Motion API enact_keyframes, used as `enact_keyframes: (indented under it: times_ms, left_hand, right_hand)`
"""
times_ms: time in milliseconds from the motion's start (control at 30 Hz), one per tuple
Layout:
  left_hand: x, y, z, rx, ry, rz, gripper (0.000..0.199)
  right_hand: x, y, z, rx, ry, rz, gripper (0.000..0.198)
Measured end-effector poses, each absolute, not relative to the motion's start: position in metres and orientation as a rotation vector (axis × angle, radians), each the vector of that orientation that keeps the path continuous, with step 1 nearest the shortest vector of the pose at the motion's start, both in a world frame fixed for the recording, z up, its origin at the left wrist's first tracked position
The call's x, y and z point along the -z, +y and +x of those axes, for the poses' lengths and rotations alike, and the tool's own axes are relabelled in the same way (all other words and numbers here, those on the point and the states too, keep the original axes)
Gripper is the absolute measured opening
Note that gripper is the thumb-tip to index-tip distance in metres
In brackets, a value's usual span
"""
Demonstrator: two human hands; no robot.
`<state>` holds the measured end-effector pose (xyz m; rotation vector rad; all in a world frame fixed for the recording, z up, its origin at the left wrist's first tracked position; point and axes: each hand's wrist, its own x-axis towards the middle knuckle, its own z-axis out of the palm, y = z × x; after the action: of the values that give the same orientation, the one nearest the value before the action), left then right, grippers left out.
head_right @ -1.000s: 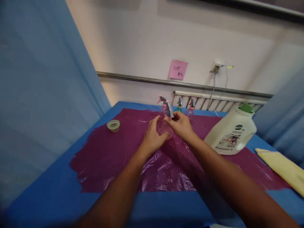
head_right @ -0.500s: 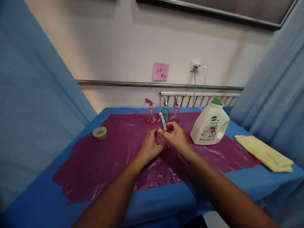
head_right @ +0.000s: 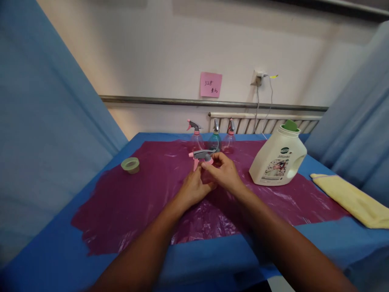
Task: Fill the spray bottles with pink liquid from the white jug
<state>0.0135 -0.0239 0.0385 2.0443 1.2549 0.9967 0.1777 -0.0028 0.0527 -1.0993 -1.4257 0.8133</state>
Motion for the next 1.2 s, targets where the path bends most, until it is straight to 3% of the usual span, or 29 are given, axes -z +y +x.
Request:
enact_keyframes:
  times_ms: [167, 533, 667, 900, 1200]
  left_hand:
    - [-0.040, -0.024, 0.014, -0.985, 1.289, 1.988, 0.085]
    - [-0.036, -0.027, 0.016, -0.900, 1.405, 1.992, 0.080]
    - [-0.037, -0.027, 0.016, -0.895, 1.399, 2.000, 0.074]
    - [-0.038, -0.028, 0.017, -0.896, 1.391, 1.980, 0.081]
    - [-0.032, -0.031, 0.020, -0.890, 1.372, 2.002, 0.088]
  right_hand:
    - [-0.068, -0.005, 0.175, -0.789, -1.380, -0.990, 0.041]
    - [-0.123, -0.010, 0.192, -0.696, -1.363, -0.796, 0.040]
    - [-0.140, -0.013, 0.193, -0.713, -1.404, -0.852, 0.044]
    - [-0.148, 0.003, 0.200, -0.745, -1.237, -0.878, 0.055]
    - [-0.176, -0.031, 0.186, -0.484, -1.373, -0.750, 0.033]
